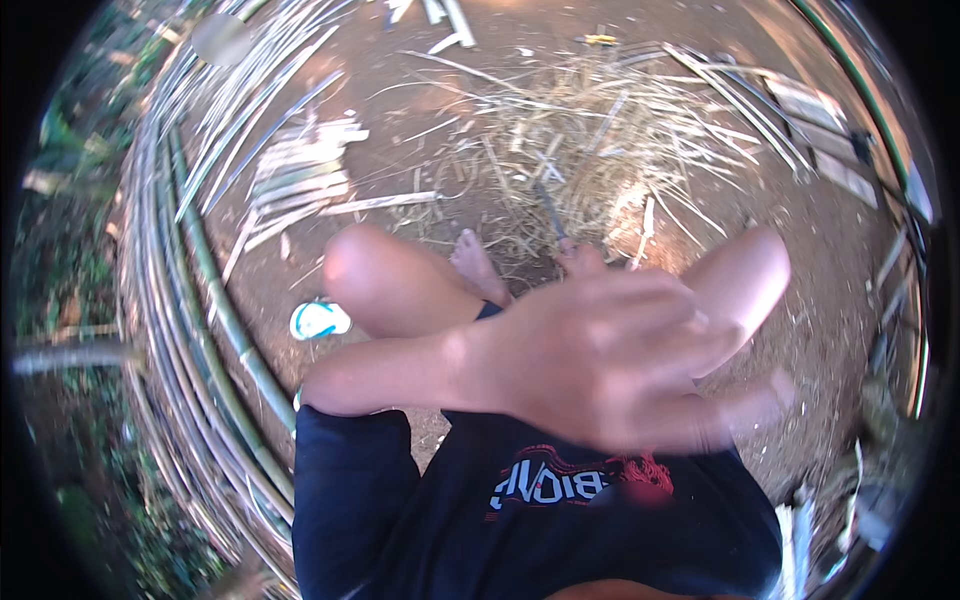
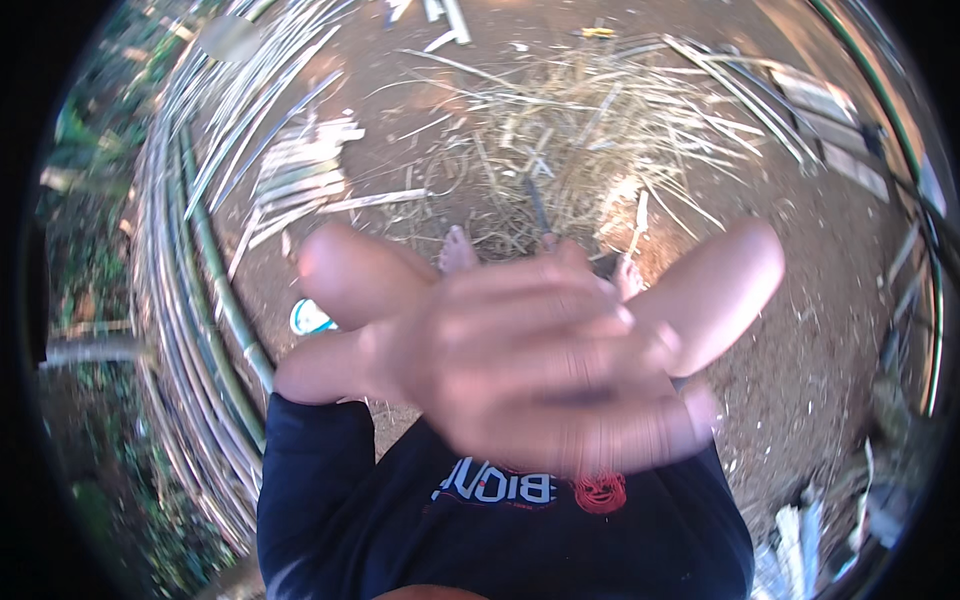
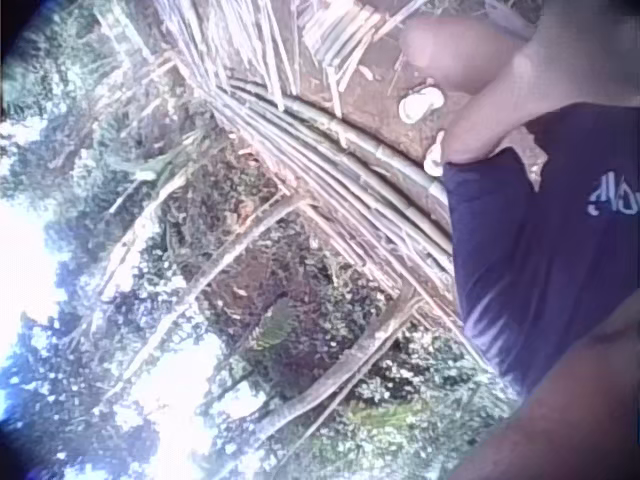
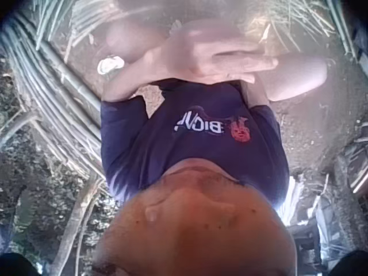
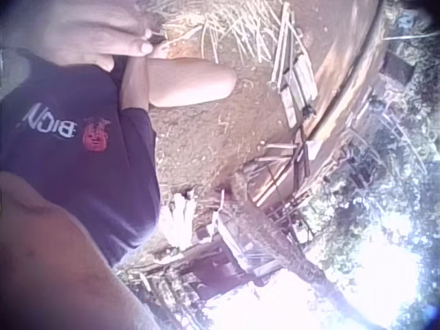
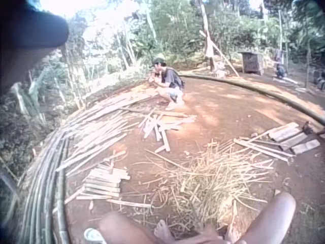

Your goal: The person sits on the ground and uses a machete to split long bamboo poles into thin strips. They hold the bamboo with one hand and strike it with the machete in the other, creating a pile of processed bamboo strips.

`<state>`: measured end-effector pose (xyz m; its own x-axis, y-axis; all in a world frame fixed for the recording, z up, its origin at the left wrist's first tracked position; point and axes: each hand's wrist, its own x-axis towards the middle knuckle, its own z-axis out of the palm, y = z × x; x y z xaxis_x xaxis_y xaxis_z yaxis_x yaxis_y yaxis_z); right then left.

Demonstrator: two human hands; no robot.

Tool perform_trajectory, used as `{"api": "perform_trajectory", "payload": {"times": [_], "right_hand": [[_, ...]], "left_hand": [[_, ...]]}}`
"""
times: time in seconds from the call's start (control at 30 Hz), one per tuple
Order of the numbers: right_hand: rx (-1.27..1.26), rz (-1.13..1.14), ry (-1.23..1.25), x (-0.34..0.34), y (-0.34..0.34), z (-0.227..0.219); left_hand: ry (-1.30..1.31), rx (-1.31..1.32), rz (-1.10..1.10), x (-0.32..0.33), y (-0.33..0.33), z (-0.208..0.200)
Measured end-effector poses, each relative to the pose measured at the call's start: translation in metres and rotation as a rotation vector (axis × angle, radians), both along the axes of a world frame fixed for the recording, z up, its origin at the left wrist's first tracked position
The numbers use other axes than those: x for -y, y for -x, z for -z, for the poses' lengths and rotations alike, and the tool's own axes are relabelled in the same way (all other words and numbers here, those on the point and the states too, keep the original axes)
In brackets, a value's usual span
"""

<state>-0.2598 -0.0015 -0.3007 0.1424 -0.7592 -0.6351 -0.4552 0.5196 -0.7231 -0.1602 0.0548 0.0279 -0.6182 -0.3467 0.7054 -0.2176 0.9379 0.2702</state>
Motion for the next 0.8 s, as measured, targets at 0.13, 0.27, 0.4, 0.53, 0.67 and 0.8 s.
{"api": "perform_trajectory", "payload": {"times": [0.13, 0.27, 0.4, 0.53, 0.67, 0.8], "right_hand": [[0.271, -0.081, 0.300, 0.009, -0.010, 0.051], [0.534, 0.128, -0.189, 0.011, -0.024, -0.005], [0.620, 0.236, -0.309, 0.015, -0.025, -0.019], [0.595, 0.171, -0.242, 0.049, -0.023, -0.068], [0.470, -0.047, -0.105, 0.082, -0.015, -0.112], [0.165, -0.473, 0.165, 0.126, 0.004, -0.165]], "left_hand": [[-0.237, -0.047, -0.466, -0.023, -0.082, 0.031], [-0.184, -0.056, -1.154, -0.072, -0.138, 0.059], [-0.295, -0.157, -1.363, -0.099, -0.136, 0.080], [-0.290, -0.161, -1.459, -0.097, -0.128, 0.091], [-0.255, -0.180, -1.470, -0.091, -0.135, 0.095], [-0.254, -0.171, -1.460, -0.089, -0.140, 0.099]]}}
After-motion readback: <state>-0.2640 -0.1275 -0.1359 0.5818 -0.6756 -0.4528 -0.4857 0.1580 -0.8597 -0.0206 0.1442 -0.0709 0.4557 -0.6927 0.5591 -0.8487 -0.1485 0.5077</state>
